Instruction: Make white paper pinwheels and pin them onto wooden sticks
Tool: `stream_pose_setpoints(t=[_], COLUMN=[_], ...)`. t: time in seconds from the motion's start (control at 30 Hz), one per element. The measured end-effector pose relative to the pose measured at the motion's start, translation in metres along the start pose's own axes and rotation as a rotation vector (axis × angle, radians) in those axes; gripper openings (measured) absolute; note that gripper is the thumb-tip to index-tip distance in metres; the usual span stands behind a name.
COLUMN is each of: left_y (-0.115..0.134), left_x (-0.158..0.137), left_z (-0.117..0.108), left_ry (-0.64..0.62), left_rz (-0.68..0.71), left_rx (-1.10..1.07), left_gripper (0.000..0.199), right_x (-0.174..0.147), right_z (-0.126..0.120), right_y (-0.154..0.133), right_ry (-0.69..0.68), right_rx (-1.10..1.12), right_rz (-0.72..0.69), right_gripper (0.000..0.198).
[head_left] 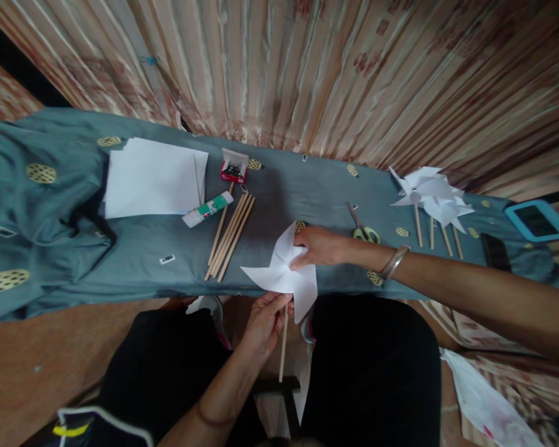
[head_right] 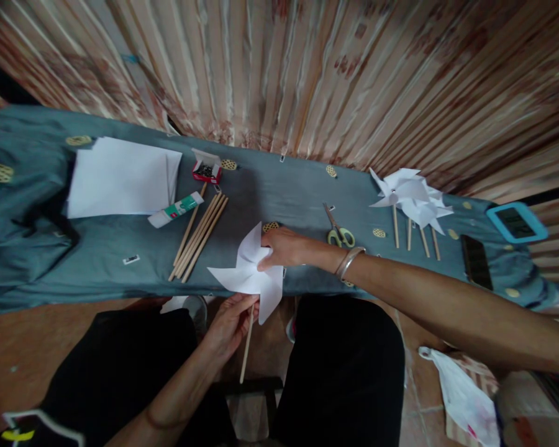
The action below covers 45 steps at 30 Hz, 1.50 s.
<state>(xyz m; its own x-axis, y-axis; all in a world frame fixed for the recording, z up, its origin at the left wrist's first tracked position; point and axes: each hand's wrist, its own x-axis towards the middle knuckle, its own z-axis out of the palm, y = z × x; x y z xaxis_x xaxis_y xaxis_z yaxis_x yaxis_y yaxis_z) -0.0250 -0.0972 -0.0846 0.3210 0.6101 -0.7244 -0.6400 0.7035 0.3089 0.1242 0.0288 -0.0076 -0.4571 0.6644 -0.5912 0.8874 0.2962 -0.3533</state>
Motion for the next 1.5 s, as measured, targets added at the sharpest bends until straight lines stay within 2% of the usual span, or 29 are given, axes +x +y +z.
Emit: stream_pose_setpoints(t=[0.27, 0.67, 0.8, 1.17, 1.5], left_y=[-0.001, 0.001, 0.0, -0.009, -0.009], left_x=[0.0, -0.003, -0.008, -0.013, -0.011], left_z=[-0.002, 0.0, 0.001, 0.003, -0.001], left_ry=[-0.021, -0.064, -0.104, -0.179, -0.139], left_rz=[-0.013, -0.038, -0.046, 0.062, 0.065], left_rx=[-0.004, -0.011, 0.041, 0.236, 0.29], left_gripper=[0.035, 0.043, 0.046, 0.051, 0.05], right_x=[0.003, 0.006, 0.006, 0.006, 0.006], right_z=[-0.004, -0.006, -0.007, -0.007, -0.007], right_y=[0.0, -0.004, -0.004, 0.003, -0.001], right_ry=[-0.048, -0.076, -0.083, -0.119, -0.108], right_rx=[0.042, -0.019, -0.001, 0.143, 0.093], right_rz=[0.032, 0.064, 0.043, -0.072, -0.006], right_gripper=[0.036, 0.035, 0.033, 0.024, 0.026])
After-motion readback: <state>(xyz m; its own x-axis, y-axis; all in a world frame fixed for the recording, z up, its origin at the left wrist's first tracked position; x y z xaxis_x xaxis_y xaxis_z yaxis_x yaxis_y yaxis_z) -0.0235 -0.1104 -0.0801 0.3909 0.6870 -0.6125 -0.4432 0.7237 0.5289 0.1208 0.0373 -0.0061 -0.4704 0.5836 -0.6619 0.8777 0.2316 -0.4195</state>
